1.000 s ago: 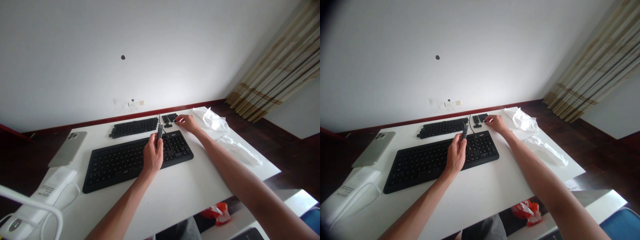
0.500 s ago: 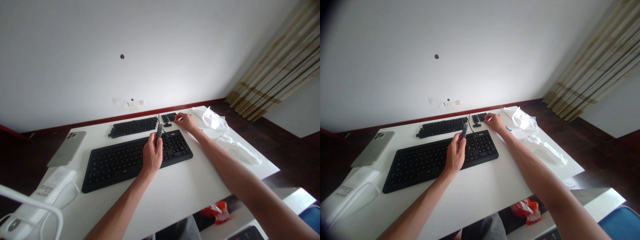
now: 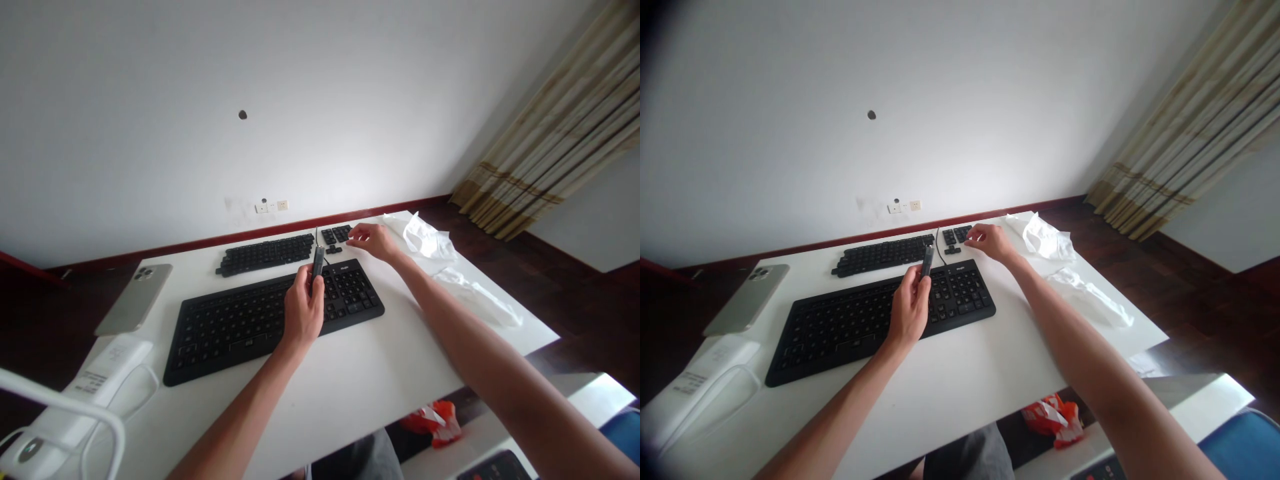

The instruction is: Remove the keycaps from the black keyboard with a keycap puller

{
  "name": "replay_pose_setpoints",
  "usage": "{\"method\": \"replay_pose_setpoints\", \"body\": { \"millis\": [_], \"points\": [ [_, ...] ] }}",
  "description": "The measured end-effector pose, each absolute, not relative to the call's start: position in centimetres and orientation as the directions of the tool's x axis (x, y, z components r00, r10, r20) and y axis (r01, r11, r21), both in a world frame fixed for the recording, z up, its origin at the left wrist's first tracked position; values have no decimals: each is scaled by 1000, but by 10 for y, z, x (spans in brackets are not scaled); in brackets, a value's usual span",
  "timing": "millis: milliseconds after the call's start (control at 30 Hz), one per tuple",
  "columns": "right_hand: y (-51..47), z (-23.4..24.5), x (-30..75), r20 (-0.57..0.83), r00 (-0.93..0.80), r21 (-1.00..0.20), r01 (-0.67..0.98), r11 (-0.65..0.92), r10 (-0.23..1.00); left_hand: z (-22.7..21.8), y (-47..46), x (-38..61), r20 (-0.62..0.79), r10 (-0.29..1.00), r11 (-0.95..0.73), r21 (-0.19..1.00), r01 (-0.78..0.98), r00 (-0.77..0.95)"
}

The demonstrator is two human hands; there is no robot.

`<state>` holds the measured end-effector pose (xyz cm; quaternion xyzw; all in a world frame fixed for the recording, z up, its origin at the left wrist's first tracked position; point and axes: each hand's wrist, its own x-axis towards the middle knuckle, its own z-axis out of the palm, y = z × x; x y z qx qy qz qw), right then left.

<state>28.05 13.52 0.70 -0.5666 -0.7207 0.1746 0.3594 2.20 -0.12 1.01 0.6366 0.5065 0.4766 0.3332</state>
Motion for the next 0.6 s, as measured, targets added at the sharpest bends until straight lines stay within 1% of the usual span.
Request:
{"method": "replay_pose_setpoints", "body": {
  "millis": [33, 100, 167, 200, 267, 333, 433, 533, 600],
  "points": [
    [131, 13, 281, 277, -160, -704, 637, 314, 947, 11, -2, 22, 283, 958, -281, 903, 324, 42],
    [120, 26, 278, 141, -352, -818, 485, 309, 925, 13, -3, 23, 317, 946, -322, 889, 326, 70],
    [107, 38, 271, 6, -577, -910, 336, 244, 817, 16, -5, 24, 350, 930, -367, 868, 336, 111],
    [101, 44, 266, -24, -656, -942, 268, 203, 754, 17, -6, 25, 365, 922, -388, 857, 341, 131],
    [89, 51, 253, -20, -741, -976, 162, 149, 671, 18, -7, 26, 388, 908, -420, 836, 352, 160],
    [81, 56, 241, 36, -753, -984, 88, 155, 657, 18, -9, 27, 401, 900, -436, 819, 373, 171],
    [77, 58, 234, 96, -736, -980, 49, 193, 671, 16, -12, 28, 403, 900, -434, 797, 420, 165],
    [85, 58, 248, 158, -651, -980, -12, 198, 743, 13, -13, 29, 412, 904, -413, 776, 476, 114],
    [94, 58, 268, 191, -570, -981, -88, 171, 799, 12, -13, 29, 452, 886, -434, 734, 523, 103]
  ]
}}
